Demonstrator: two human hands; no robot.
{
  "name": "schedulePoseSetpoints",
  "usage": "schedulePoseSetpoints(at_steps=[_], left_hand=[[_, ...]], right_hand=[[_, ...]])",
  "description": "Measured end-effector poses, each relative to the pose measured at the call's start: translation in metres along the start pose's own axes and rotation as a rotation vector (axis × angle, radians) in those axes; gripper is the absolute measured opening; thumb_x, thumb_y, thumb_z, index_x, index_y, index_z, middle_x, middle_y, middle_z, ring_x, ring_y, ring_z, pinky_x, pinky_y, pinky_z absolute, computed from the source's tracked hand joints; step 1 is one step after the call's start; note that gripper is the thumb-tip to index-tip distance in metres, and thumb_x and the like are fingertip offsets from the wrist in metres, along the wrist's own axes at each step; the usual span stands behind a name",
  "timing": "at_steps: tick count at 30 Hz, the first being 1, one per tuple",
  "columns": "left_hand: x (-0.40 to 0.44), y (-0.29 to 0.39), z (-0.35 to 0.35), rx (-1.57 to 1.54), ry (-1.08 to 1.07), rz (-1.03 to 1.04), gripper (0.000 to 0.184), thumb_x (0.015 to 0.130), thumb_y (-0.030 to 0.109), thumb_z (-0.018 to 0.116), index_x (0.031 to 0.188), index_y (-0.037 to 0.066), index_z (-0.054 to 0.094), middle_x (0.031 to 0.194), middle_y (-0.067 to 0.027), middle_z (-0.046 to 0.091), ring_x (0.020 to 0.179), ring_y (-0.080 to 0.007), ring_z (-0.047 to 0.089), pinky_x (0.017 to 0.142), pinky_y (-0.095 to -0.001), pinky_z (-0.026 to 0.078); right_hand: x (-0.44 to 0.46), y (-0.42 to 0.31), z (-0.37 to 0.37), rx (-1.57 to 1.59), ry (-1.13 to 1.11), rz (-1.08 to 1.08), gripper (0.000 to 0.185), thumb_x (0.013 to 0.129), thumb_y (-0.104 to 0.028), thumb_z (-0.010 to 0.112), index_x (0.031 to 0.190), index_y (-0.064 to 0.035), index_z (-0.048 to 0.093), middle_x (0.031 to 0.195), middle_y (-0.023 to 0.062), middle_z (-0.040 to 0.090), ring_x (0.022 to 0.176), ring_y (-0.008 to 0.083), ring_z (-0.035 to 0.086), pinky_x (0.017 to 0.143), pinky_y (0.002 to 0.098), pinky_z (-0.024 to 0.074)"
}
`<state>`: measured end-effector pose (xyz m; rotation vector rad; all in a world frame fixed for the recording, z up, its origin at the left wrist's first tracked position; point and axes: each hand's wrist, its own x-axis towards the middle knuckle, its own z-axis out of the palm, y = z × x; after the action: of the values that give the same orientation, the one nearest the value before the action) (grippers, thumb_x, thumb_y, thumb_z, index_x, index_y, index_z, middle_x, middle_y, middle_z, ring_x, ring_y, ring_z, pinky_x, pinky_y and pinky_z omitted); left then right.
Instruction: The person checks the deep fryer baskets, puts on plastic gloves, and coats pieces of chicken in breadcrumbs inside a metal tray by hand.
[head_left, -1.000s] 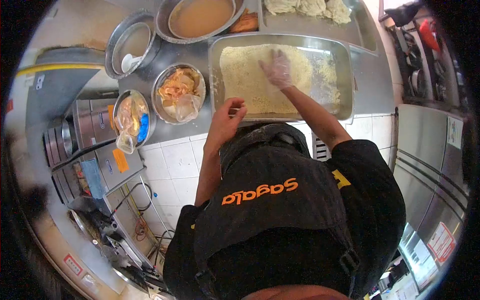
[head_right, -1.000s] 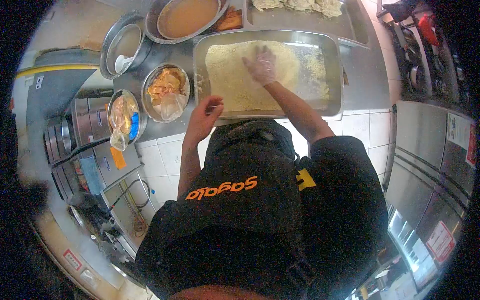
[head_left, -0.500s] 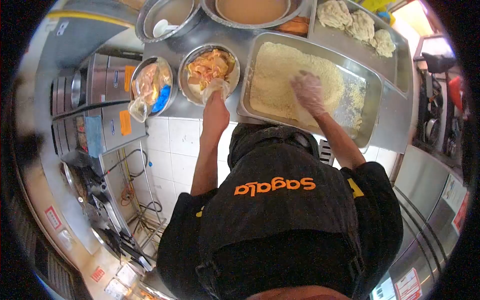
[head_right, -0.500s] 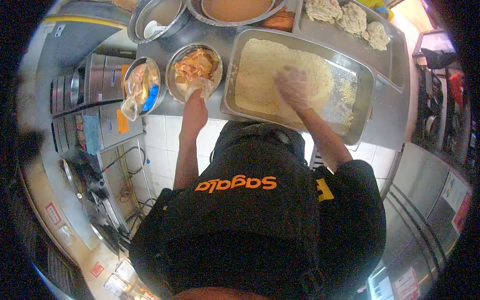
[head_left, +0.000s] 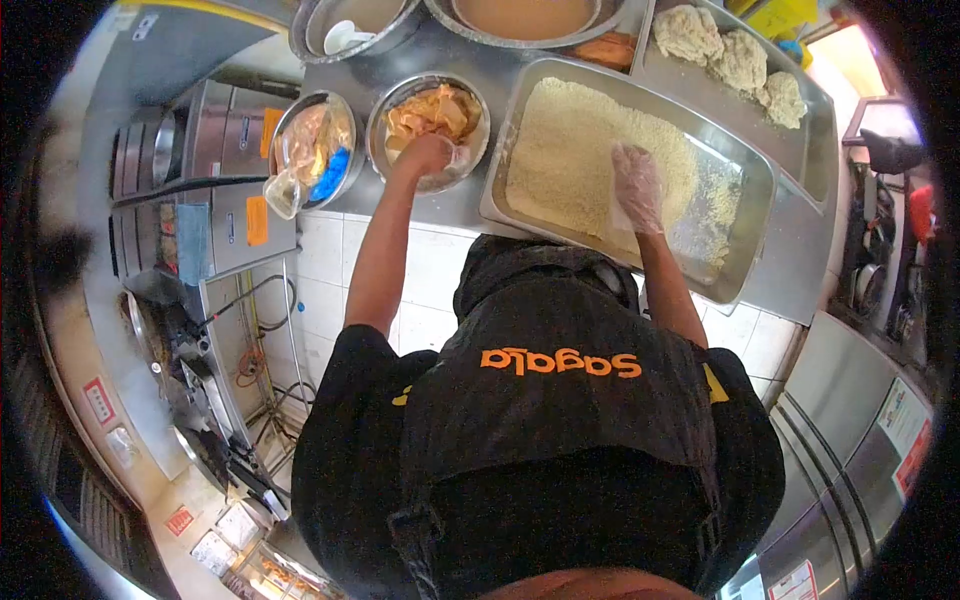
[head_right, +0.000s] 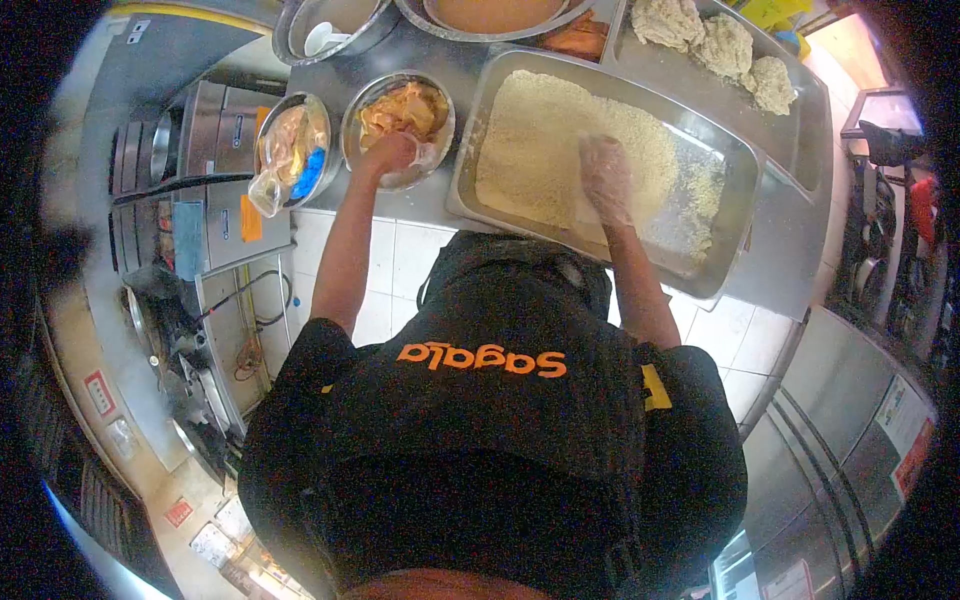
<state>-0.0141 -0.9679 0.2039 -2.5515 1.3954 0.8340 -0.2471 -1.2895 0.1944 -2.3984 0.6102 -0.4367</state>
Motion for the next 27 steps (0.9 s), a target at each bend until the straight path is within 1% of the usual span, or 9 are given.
schedulePoseSetpoints(at_steps=[3,6,9,12,15,16,18,20,27], left_hand=[[-0.015,-0.012,-0.017,-0.117,-0.055,-0.047,0.041,0.087,0.038,0.043,0.105,0.006,0.063,0.096,-0.0175,0.065,0.08,-0.0334,0.064,0.064,-0.0422,0.05],[-0.054,-0.015,-0.046,-0.569,-0.126,-0.154,0.053,0.09,0.048,0.036,0.118,0.006,0.055,0.101,-0.0164,0.064,0.083,-0.0257,0.065,0.06,-0.0385,0.052],[-0.094,0.013,-0.112,-0.696,-0.26,-0.538,0.051,0.09,0.038,0.047,0.125,0.002,0.045,0.114,-0.0117,0.058,0.086,-0.0186,0.06,0.069,-0.0354,0.051],[-0.129,0.023,-0.129,-1.073,-0.032,-0.493,0.05,0.092,0.036,0.046,0.129,0.004,0.042,0.115,-0.0132,0.057,0.091,-0.0212,0.06,0.067,-0.0367,0.053],[-0.135,0.022,-0.12,-1.451,0.137,-0.364,0.048,0.093,0.034,0.044,0.132,0.006,0.038,0.118,-0.0123,0.055,0.099,-0.0228,0.059,0.073,-0.039,0.054],[-0.137,0.027,-0.117,-1.569,0.201,-0.386,0.046,0.096,0.033,0.038,0.133,0.005,0.035,0.122,-0.0142,0.053,0.105,-0.0267,0.057,0.082,-0.0426,0.052],[-0.13,0.039,-0.101,-1.861,0.315,-0.3,0.046,0.097,0.032,0.037,0.133,0.005,0.034,0.124,-0.0157,0.051,0.106,-0.0286,0.056,0.086,-0.0452,0.05],[-0.115,0.044,-0.073,-2.096,0.427,-0.196,0.044,0.098,0.031,0.033,0.133,0.005,0.033,0.128,-0.0184,0.046,0.11,-0.0336,0.052,0.091,-0.0521,0.047],[-0.08,0.097,-0.056,-2.308,0.758,-0.365,0.04,0.097,0.029,0.034,0.13,0.006,0.037,0.13,-0.0174,0.041,0.114,-0.035,0.047,0.092,-0.0559,0.043]], right_hand=[[0.002,-0.002,-0.011,-0.029,-0.158,0.033,0.042,0.093,-0.039,0.042,0.103,-0.002,0.058,0.102,0.02,0.058,0.094,0.0369,0.054,0.082,0.0431,0.0421],[0.001,-0.004,-0.011,0.035,-0.073,0.074,0.035,0.09,-0.033,0.049,0.1,-0.0018,0.06,0.104,0.0198,0.057,0.098,0.0356,0.053,0.084,0.0428,0.0428],[0.005,0.01,0.001,0.044,-0.06,0.055,0.034,0.089,-0.032,0.051,0.1,-0.002,0.061,0.106,0.0195,0.057,0.099,0.035,0.053,0.085,0.0427,0.042],[0.011,-0.013,-0.007,0.11,-0.076,0.074,0.034,0.088,-0.032,0.053,0.1,-0.0007,0.061,0.107,0.0197,0.057,0.1,0.0347,0.053,0.087,0.0427,0.0413],[0.017,-0.032,-0.008,0.113,-0.075,0.004,0.036,0.087,-0.031,0.054,0.102,0.0006,0.061,0.107,0.0207,0.057,0.1,0.0337,0.054,0.087,0.0415,0.0414],[0.017,-0.037,-0.006,0.138,-0.055,-0.023,0.036,0.087,-0.031,0.054,0.102,0.0007,0.061,0.106,0.0203,0.058,0.1,0.0331,0.054,0.087,0.0411,0.0416],[0.017,-0.053,-0.003,0.186,-0.018,-0.071,0.037,0.087,-0.031,0.055,0.104,0.001,0.06,0.103,0.0193,0.059,0.098,0.0319,0.054,0.086,0.0402,0.0421],[0.022,-0.083,-0.012,0.268,-0.191,-0.094,0.037,0.086,-0.031,0.056,0.104,0.0006,0.06,0.103,0.0187,0.059,0.098,0.0309,0.055,0.086,0.0392,0.0422],[0.022,-0.184,-0.017,0.557,-0.585,-0.156,0.043,0.081,-0.036,0.061,0.107,-0.0011,0.06,0.101,0.0173,0.061,0.092,0.032,0.057,0.083,0.0392,0.0435]])
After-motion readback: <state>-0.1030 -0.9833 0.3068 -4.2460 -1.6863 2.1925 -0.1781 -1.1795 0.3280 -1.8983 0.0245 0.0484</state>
